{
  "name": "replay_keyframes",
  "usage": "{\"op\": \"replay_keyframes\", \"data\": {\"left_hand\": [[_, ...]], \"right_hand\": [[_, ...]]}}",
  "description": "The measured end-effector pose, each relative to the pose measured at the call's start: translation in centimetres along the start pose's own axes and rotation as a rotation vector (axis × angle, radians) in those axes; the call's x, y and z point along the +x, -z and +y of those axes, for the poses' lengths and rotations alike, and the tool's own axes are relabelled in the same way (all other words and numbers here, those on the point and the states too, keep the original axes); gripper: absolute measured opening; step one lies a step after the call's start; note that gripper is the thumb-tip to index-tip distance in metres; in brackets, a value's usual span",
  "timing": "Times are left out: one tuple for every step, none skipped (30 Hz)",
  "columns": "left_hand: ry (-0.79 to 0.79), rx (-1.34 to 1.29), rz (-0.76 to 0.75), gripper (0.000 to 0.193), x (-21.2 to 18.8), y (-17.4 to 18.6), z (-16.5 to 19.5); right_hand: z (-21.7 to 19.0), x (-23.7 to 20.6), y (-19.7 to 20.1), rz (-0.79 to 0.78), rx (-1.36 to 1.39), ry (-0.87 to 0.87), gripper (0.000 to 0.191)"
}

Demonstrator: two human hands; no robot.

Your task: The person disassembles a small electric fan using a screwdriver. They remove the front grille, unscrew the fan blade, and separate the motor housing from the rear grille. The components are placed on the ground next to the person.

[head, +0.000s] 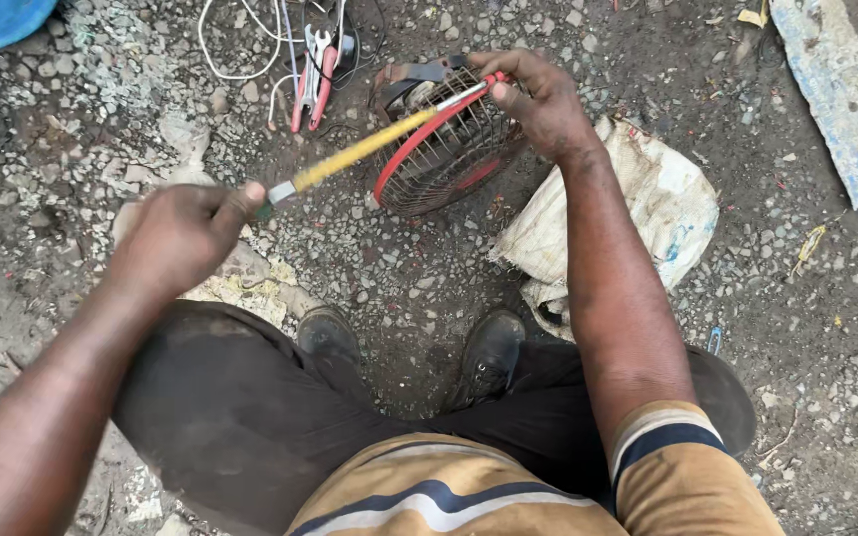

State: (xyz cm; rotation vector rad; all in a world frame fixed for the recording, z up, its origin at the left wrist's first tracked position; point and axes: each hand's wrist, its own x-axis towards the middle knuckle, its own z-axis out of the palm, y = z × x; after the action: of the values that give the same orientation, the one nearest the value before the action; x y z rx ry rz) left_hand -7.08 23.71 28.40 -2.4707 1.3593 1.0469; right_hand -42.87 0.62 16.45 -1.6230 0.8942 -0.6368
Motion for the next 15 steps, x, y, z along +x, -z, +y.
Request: {"op": "replay_keyframes", "data": {"left_hand": [[-0.046,-0.091,-0.093,0.036,0.1,-0.3,0.2],[-0.096,-0.180,-0.183,0.037,0.0,-0.7,0.4],[-0.148,-0.268,-0.275,0.045,-0.3,-1.0,0.6],[-0.180,-0.189,-0.117,0.040,-0.7,-1.3,0.7],[-0.209,-0.109,0.042,0.040,-1.1,-1.4,0.7],[-0.239,-0.033,0.206,0.044,-1.3,-1.2,0.6],[-0.382,0.183,0.474,0.042,-1.6,-0.8,0.5],[-0.523,0.401,0.739,0.039,-1.5,-0.2,0.3],[-0.660,0.624,1.004,0.037,-1.4,0.4,0.2],[-0.388,0.443,0.635,0.039,-1.1,0.7,0.3],[-0.122,0.256,0.266,0.041,-0.8,0.8,0.4],[0.138,0.064,-0.102,0.044,-0.7,0.8,0.5],[-0.054,-0.044,-0.113,0.041,-0.6,0.5,0.7],[-0.244,-0.150,-0.119,0.042,-0.7,0.2,0.9],[-0.434,-0.256,-0.124,0.046,-1.0,-0.2,0.9]], "right_hand": [[-0.1,-0.1,0.1,-0.005,-0.022,0.023,0.010],[-0.2,-0.2,0.1,-0.006,-0.045,0.049,0.011],[-0.4,-0.2,0.2,-0.004,-0.069,0.073,0.011],[-0.6,-0.3,0.2,-0.002,-0.050,0.042,0.011],[-0.9,-0.4,0.1,-0.002,-0.028,0.013,0.010],[-1.1,-0.3,0.0,-0.002,-0.010,-0.012,0.010],[-1.4,-0.3,-0.1,0.008,0.039,-0.105,0.010],[-1.6,-0.2,-0.3,0.016,0.088,-0.199,0.009],[-1.8,-0.2,-0.4,0.024,0.136,-0.291,0.008],[-2.0,-0.2,-0.4,0.013,0.111,-0.277,0.008],[-2.0,-0.3,-0.4,0.003,0.089,-0.265,0.007],[-2.1,-0.3,-0.4,-0.005,0.066,-0.253,0.007],[-2.1,-0.4,-0.2,-0.010,0.021,-0.172,0.006],[-2.0,-0.5,-0.1,-0.015,-0.021,-0.090,0.006],[-1.9,-0.5,0.0,-0.019,-0.062,-0.008,0.006]]}}
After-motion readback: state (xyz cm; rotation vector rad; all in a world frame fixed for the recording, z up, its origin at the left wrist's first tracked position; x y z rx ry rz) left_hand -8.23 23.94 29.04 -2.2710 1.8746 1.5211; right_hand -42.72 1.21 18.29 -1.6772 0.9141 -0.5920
